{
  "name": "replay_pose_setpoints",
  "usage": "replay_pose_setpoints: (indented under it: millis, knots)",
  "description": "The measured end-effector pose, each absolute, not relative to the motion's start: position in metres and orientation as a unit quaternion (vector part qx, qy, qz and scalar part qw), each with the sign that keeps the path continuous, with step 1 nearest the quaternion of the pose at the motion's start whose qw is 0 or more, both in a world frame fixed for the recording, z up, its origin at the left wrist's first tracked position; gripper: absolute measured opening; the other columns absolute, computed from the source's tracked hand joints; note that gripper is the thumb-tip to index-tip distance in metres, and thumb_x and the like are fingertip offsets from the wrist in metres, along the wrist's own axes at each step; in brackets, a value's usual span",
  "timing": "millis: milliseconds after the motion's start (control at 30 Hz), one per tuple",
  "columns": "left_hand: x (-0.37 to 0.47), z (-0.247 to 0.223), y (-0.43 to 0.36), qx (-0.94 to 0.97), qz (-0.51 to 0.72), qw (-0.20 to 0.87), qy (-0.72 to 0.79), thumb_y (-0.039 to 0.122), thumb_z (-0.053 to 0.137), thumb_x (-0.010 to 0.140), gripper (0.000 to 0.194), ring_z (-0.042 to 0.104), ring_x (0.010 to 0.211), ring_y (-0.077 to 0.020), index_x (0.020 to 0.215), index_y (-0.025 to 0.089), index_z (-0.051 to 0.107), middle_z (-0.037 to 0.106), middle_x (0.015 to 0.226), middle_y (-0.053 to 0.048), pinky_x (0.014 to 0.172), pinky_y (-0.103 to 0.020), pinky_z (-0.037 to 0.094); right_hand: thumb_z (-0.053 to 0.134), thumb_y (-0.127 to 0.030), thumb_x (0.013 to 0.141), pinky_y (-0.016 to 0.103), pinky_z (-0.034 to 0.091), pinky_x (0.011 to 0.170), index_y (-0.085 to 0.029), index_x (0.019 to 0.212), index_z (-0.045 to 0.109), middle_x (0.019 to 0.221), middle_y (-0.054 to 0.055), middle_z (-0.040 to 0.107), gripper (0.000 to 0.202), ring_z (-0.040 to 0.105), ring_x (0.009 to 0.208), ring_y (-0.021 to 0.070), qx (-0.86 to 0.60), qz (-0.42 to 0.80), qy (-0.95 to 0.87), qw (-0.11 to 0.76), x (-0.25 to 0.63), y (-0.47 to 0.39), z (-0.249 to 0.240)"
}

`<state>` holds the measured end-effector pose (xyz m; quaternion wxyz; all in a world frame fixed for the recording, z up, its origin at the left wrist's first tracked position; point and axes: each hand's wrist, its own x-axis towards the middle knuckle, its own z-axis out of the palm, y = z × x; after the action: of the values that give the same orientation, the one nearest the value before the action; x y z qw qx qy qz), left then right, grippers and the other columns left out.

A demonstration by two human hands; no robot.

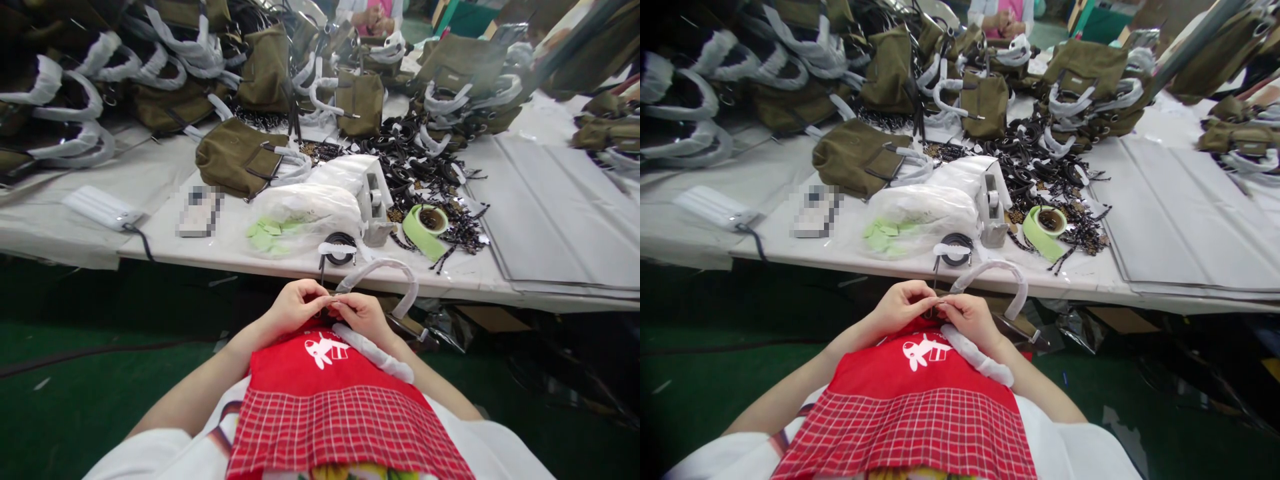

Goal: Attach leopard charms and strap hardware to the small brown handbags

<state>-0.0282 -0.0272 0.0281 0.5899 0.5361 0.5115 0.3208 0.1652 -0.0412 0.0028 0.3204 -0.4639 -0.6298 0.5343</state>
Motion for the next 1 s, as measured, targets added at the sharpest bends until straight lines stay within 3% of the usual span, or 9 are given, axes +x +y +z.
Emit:
replay_pose_setpoints:
  millis: [767,1000]
  knots:
    - [-0.0319,0.0307,-0.025,0.628,0.283,0.517,0.507,0.034,0.064,0.08,0.022,0.057,0.062,-0.0131,0.07,0.015,0.07,0.063,0.066,-0.003,0.058,-0.023,0.044,0.058,-0.029,0.092,0.031,0.056,0.072,-0.024,0.098,0.079,0.087,0.005,0.077,0.022,0.071,0.076,0.0196,-0.444,0.439,-0.718,0.308,0.1673,-0.0387,0.0056]
    - [-0.027,0.0277,-0.0268,0.669,0.285,0.472,0.498,0.027,0.062,0.081,0.018,0.055,0.064,-0.0133,0.068,0.017,0.069,0.061,0.066,-0.002,0.062,-0.024,0.042,0.052,-0.031,0.096,0.03,0.051,0.073,-0.026,0.094,0.078,0.09,0.004,0.077,0.026,0.069,0.079,0.0189,-0.446,0.359,-0.789,0.222,0.1701,-0.0365,0.0113]
